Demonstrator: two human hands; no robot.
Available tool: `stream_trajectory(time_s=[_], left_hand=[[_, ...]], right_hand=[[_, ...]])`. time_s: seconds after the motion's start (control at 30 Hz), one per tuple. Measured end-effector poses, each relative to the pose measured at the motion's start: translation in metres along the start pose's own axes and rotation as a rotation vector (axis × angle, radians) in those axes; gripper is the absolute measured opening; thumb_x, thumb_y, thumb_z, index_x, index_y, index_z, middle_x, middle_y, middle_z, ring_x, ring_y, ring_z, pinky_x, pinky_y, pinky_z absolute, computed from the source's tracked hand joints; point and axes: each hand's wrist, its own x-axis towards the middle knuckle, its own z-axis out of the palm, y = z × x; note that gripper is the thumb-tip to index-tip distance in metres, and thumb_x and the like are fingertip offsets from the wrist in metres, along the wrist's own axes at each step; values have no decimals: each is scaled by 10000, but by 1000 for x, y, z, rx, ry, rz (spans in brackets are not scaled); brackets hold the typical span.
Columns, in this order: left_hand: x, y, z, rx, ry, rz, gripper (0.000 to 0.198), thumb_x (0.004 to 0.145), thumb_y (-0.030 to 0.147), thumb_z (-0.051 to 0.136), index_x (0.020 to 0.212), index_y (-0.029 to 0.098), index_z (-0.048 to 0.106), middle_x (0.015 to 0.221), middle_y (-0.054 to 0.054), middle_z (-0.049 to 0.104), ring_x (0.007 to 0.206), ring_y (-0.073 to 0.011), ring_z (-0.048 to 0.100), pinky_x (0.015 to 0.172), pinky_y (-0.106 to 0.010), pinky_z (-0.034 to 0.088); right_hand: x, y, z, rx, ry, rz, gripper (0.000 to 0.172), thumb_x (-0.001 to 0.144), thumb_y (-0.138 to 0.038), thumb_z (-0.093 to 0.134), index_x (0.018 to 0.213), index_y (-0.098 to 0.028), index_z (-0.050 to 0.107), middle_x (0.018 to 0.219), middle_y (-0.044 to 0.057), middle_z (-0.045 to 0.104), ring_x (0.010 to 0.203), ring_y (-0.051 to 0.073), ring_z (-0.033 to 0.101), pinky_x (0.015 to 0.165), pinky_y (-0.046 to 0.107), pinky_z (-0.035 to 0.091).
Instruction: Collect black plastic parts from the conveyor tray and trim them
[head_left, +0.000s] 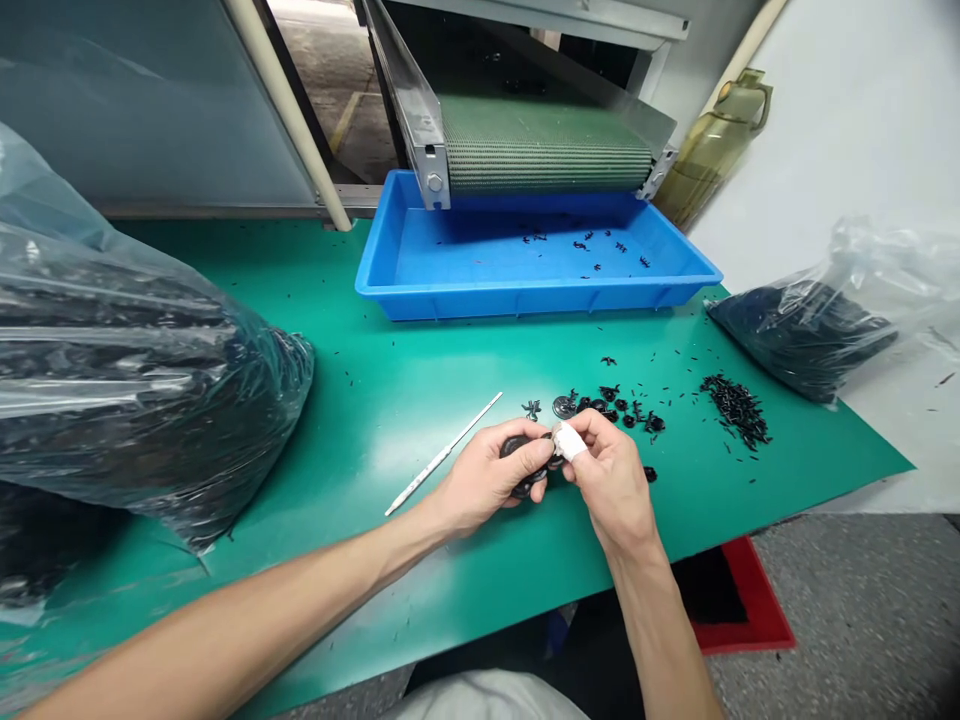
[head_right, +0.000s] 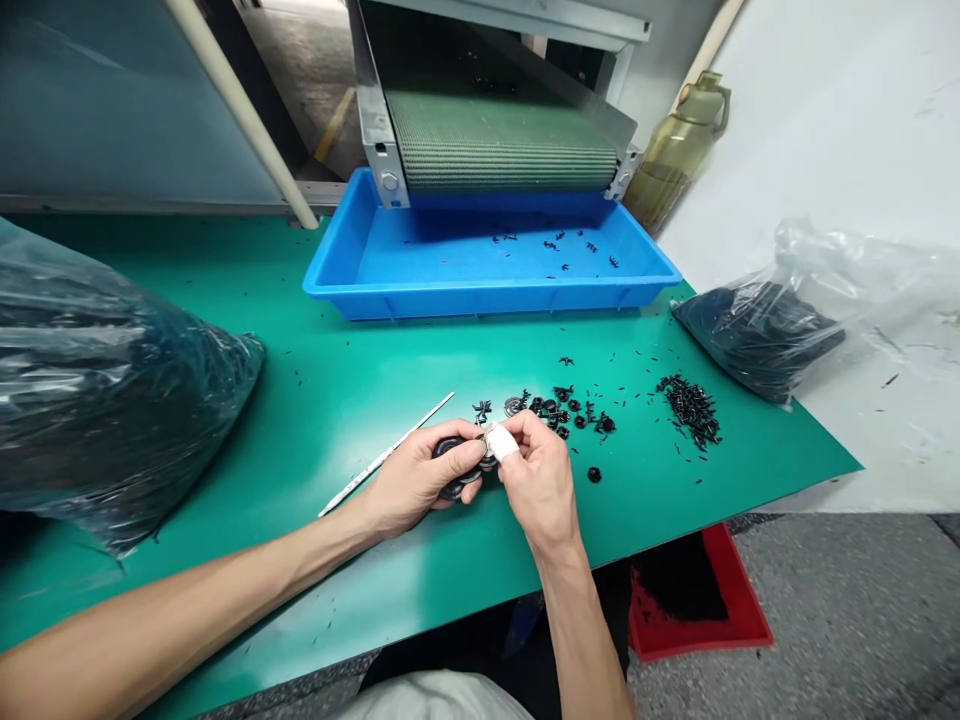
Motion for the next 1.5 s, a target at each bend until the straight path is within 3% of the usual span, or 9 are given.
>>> stream_trajectory(time_s=[0.17,0.3,0.47,0.7,0.93,1.07,1.27,1.37,1.5], left_hand=[[-1,0,2,-28,85,37,270,843,440,639,906,180,606,575,9,578,443,-56,414,361,-142,217],[2,4,-4,-210,64,39,268,819,402,683,948,174,629,756,-16,589,516,-53,507,345,-117,213],[6,7,-11,-413,67,9,280,813,334,699,1042,189,628,809,-8,560,511,-40,527,308,-91,236],[5,6,-13,-460,37,68,206,833,360,674,926,187,613,1014,-52,622,653,-94,636,304,-86,302],[8,7,-14,-417,11,2,269,756,270,755,978,179,635,1015,-62,636,583,-83,610,288,-108,271],[7,7,-10,-311,12,-26,309,755,333,756,983,158,642,859,-55,648,523,-66,551,313,-122,238],[2,7,0,-82,71,-37,456,776,447,710,1119,162,612,632,-19,623,449,-70,471,361,-160,226],[-1,8,3,-5,80,-36,534,783,468,688,1203,154,586,592,-12,610,437,-75,446,372,-169,212],[-2,11,7,79,139,-51,648,758,498,697,1279,149,530,574,-4,601,430,-80,416,370,-171,196]], right_hand=[[10,1,-13,-282,18,56,149,867,-229,450,868,-197,596,593,-35,568,497,114,511,496,227,368],[18,1,-27,-861,110,-71,250,853,-154,426,936,-198,658,813,41,663,687,165,568,606,273,348],[25,3,-20,-1072,169,-117,314,874,-223,491,1148,-190,641,961,81,644,772,199,555,608,288,300],[28,11,-16,-855,194,-184,172,834,-256,498,959,-196,601,850,34,596,656,158,512,590,270,328],[22,5,-24,-735,71,-279,361,833,-198,428,1112,-189,657,950,59,644,754,176,570,711,294,422],[18,1,-28,-599,32,-153,272,802,-264,530,998,-174,695,692,5,602,608,153,547,585,263,409],[13,-2,-26,-225,17,-100,197,755,-326,615,870,-175,669,635,-29,553,521,107,471,483,220,361],[10,-4,-17,-234,58,-117,196,815,-357,561,771,-181,635,585,-25,555,492,105,455,467,216,338],[6,-9,-6,-506,133,-235,206,869,-249,448,823,-197,642,642,1,609,575,128,523,541,224,356]])
